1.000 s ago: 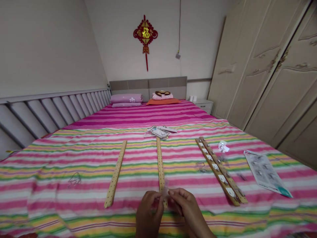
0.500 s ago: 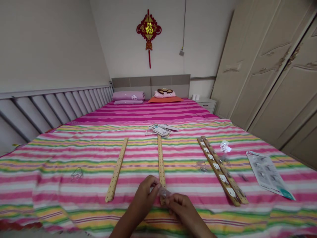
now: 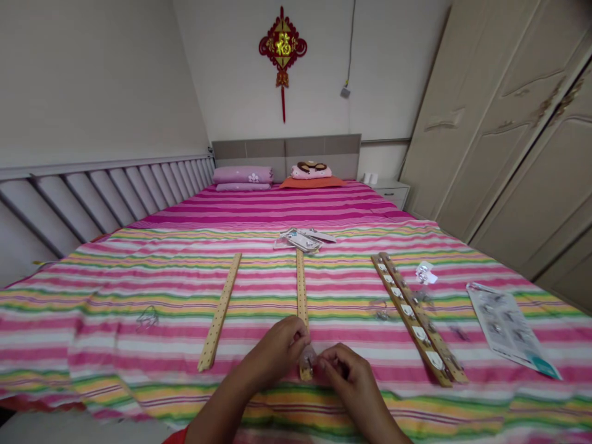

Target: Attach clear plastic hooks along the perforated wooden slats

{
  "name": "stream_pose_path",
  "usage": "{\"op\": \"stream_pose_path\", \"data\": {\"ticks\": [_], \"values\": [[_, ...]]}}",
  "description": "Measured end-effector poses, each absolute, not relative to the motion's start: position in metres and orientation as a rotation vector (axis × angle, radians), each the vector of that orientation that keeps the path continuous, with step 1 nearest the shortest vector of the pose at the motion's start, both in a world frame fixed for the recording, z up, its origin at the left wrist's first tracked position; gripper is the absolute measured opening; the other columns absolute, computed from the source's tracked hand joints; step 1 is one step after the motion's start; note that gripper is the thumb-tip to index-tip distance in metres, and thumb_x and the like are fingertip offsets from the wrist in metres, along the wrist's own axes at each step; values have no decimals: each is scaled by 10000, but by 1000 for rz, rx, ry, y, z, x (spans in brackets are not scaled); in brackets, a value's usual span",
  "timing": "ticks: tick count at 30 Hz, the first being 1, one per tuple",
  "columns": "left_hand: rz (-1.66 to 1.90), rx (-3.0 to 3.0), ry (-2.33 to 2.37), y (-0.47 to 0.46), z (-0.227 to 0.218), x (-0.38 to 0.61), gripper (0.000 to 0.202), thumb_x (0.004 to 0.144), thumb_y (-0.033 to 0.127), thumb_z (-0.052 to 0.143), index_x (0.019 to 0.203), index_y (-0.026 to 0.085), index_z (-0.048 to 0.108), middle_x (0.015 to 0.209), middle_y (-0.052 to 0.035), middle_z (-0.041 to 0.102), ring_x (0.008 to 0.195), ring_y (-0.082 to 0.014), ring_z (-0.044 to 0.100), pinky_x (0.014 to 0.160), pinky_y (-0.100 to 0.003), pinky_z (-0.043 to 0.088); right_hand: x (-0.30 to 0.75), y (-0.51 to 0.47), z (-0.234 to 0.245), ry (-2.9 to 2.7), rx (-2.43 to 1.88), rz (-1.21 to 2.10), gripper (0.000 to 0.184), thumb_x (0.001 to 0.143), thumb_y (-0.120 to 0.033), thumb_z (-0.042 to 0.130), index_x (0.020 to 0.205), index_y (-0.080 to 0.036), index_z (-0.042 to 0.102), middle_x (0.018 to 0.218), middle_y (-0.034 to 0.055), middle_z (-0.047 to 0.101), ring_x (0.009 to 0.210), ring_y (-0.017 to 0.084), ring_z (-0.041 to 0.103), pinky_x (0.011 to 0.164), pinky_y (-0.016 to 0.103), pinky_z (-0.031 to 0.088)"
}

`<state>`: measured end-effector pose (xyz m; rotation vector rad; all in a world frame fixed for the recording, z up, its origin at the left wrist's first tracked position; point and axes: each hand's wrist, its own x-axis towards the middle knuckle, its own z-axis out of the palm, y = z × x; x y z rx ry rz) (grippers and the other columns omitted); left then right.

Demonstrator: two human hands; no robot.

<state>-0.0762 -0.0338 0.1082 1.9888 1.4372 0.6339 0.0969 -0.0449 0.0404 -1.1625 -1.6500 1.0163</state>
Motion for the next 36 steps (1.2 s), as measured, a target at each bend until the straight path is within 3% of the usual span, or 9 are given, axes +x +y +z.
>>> {"op": "stream_pose_path", "data": {"ticks": [11, 14, 18, 26, 36], "values": [[700, 1998, 1313, -6, 111, -73, 125, 785, 225, 509, 717, 183, 605, 714, 10, 565, 702, -132, 514, 624, -235, 379, 92, -22, 36, -1565, -1067, 1260, 264, 761, -421, 529, 637, -196, 468, 557, -53, 382, 525, 111, 349, 501, 242, 264], [875, 1897, 1296, 2, 104, -73, 162, 780, 241, 543, 857, 189, 676, 823, -23, 621, 763, -142, 560, 679, -246, 425, 87, -13, 33, -1477, -1044, 1323, 265, 730, -424, 560, 627, -195, 475, 548, -59, 380, 519, 106, 340, 505, 241, 266], [1181, 1691, 1354, 10, 90, -78, 287, 808, 299, 530, 1049, 209, 657, 1032, -62, 647, 898, -167, 599, 798, -288, 465, 84, 1, 25, -1321, -1036, 1415, 254, 672, -406, 617, 612, -181, 514, 541, -53, 428, 501, 92, 347, 489, 229, 264], [1297, 1360, 1495, 0, 28, -88, 291, 788, 397, 535, 878, 157, 671, 860, -55, 703, 837, -195, 636, 777, -319, 495, 75, 26, -8, -984, -1156, 1672, 215, 581, -361, 615, 529, -196, 488, 305, -113, 305, 289, 35, 189, 371, 213, 72], [1326, 1469, 1577, -14, -11, -88, 294, 838, 374, 490, 956, 177, 674, 944, -76, 696, 916, -206, 633, 845, -360, 495, 63, 33, -13, -967, -1191, 1668, 239, 523, -304, 572, 356, -197, 439, 267, -93, 291, 279, 22, 179, 372, 225, 44]]}}
